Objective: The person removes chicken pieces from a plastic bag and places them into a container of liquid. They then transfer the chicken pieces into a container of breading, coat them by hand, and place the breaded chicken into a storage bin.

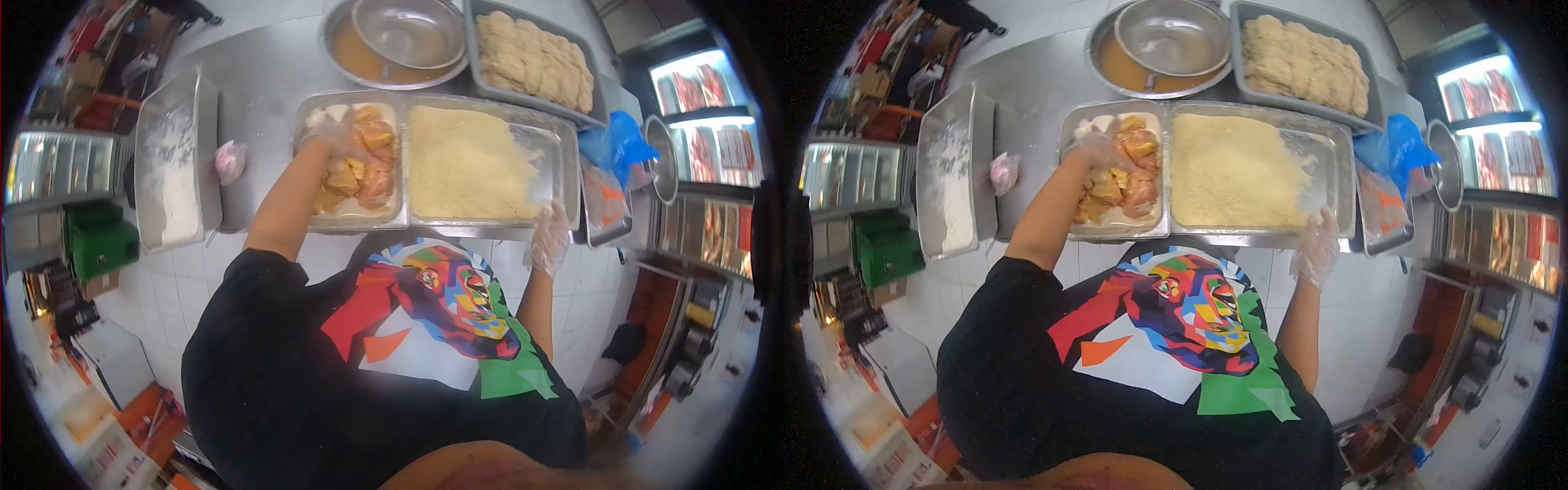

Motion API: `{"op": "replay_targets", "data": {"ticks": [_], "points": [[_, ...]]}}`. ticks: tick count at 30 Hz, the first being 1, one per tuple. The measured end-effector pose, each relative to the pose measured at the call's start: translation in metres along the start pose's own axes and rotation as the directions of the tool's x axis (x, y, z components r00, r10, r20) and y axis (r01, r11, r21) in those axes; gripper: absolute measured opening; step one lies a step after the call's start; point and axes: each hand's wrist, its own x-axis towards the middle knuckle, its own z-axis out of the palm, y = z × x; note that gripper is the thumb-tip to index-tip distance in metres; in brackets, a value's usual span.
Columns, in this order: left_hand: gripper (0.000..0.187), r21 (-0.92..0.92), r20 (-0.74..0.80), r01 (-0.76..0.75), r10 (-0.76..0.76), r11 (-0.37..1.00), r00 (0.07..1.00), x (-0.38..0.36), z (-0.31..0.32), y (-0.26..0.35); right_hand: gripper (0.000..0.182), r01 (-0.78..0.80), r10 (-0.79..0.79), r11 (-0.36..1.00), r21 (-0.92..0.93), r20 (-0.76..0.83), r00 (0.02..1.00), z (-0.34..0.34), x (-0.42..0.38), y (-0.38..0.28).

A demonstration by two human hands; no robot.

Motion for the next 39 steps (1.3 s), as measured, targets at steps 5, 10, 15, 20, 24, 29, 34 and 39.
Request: {"op": "replay_targets", "data": {"ticks": [5,10,15,20,24,29,34,39], "points": [[0.107,-0.036,0.121,-0.152,0.155,0.988,0.98,0.016,-0.014,0.006,0.045,-0.057,0.062,0.995,-0.08,0.053,0.997,0.025,0.0,0.001],[0.081,-0.079,-0.093,-0.168,0.16,0.983,0.983,-0.057,0.003,0.015,0.043,0.131,-0.136,0.984,-0.118,-0.034,0.99,0.051,0.014,0.021],[0.08,0.29,-0.078,-0.179,0.21,0.94,0.975,-0.107,0.049,0.016,0.045,0.123,-0.121,0.99,0.073,-0.022,0.992,0.089,0.017,0.024],[0.062,0.217,-0.165,-0.154,0.192,0.964,0.967,-0.07,0.063,0.014,0.055,0.199,-0.192,0.919,-0.341,0.056,0.98,0.105,0.024,0.012],[0.054,0.079,-0.171,-0.207,0.218,0.975,0.961,-0.03,0.051,-0.013,0.059,0.17,-0.148,0.83,-0.531,0.084,0.985,0.108,0.027,0.01],[0.067,0.066,-0.084,-0.423,0.428,0.903,0.9,-0.022,0.012,-0.035,0.061,0.075,-0.043,0.861,-0.503,0.074,0.996,0.104,0.023,-0.006],[0.094,-0.112,-0.218,-0.43,0.4,0.896,0.89,-0.047,0.006,0.02,0.058,0.075,-0.039,0.846,-0.528,0.079,0.996,0.101,0.018,-0.005],[0.102,-0.04,0.044,-0.186,0.188,0.982,0.981,-0.04,-0.007,0.062,0.053,0.158,-0.135,0.835,-0.527,0.082,0.987,0.101,0.019,-0.002]]}}
